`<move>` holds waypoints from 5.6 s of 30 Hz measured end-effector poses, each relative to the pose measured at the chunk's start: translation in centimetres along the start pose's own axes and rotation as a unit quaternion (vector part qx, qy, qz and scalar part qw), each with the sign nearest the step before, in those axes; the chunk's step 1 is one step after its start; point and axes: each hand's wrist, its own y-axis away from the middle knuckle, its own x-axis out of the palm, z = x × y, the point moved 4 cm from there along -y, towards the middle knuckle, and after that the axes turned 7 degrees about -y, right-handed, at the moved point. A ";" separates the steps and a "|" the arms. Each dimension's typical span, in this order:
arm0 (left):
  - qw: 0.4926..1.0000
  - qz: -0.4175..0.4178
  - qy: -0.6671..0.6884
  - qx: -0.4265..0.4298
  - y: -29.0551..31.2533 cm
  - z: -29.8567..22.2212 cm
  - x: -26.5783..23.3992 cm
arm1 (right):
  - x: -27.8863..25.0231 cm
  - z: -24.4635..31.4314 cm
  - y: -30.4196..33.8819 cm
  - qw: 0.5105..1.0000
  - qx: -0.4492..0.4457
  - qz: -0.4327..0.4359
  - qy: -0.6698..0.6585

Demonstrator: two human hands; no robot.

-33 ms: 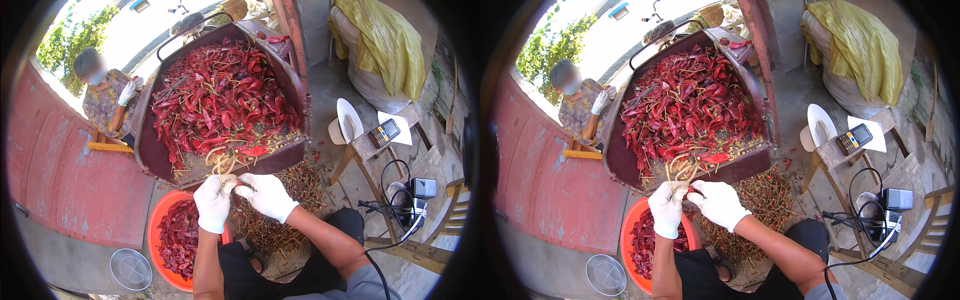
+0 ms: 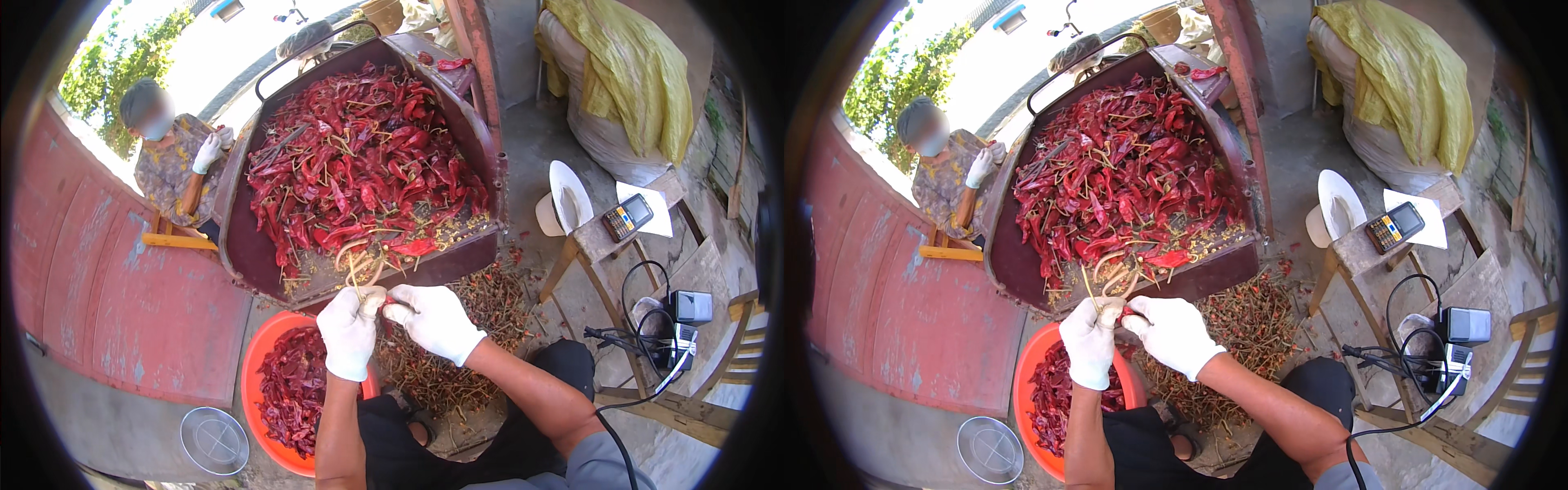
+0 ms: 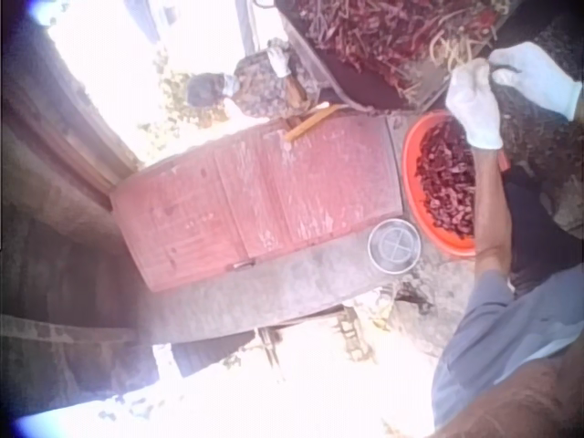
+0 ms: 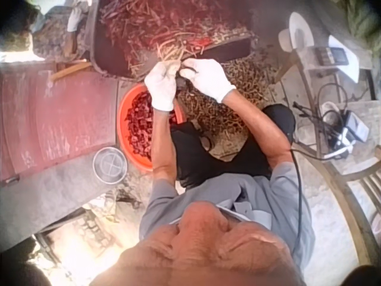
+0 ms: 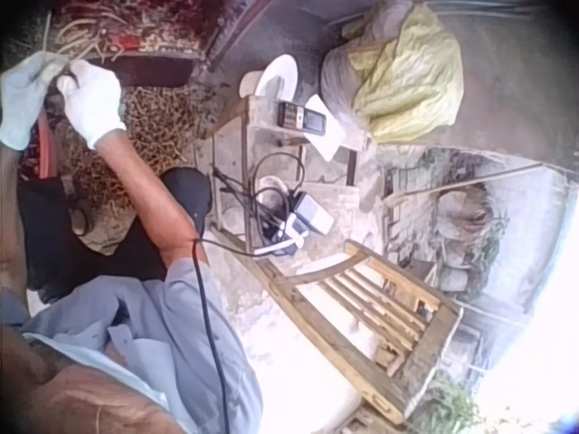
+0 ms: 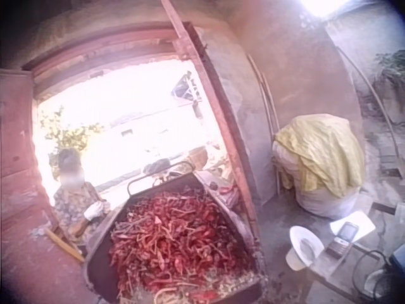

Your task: The person cleans red peppers by breaking them open by hand and shaking out the seeds. They take the peppers from a large metal container and put the processed pieces into an orange bowl.

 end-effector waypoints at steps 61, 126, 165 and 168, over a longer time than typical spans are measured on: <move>0.979 0.018 0.177 -0.099 -0.8 -2.0 0.7 | -1.9 -1.8 -0.1 0.963 0.097 -0.087 -0.237; 0.791 0.151 0.537 -0.253 -4.2 7.2 3.3 | -5.2 -2.0 -1.1 0.930 0.191 -0.074 -0.306; 0.935 0.184 -0.277 0.126 0.1 -1.0 -1.5 | -6.3 -2.5 -0.8 0.985 -0.066 -0.056 0.152; 0.935 0.208 -0.258 0.124 0.3 -0.4 -1.5 | -6.6 -2.0 -0.8 0.988 -0.054 -0.019 0.144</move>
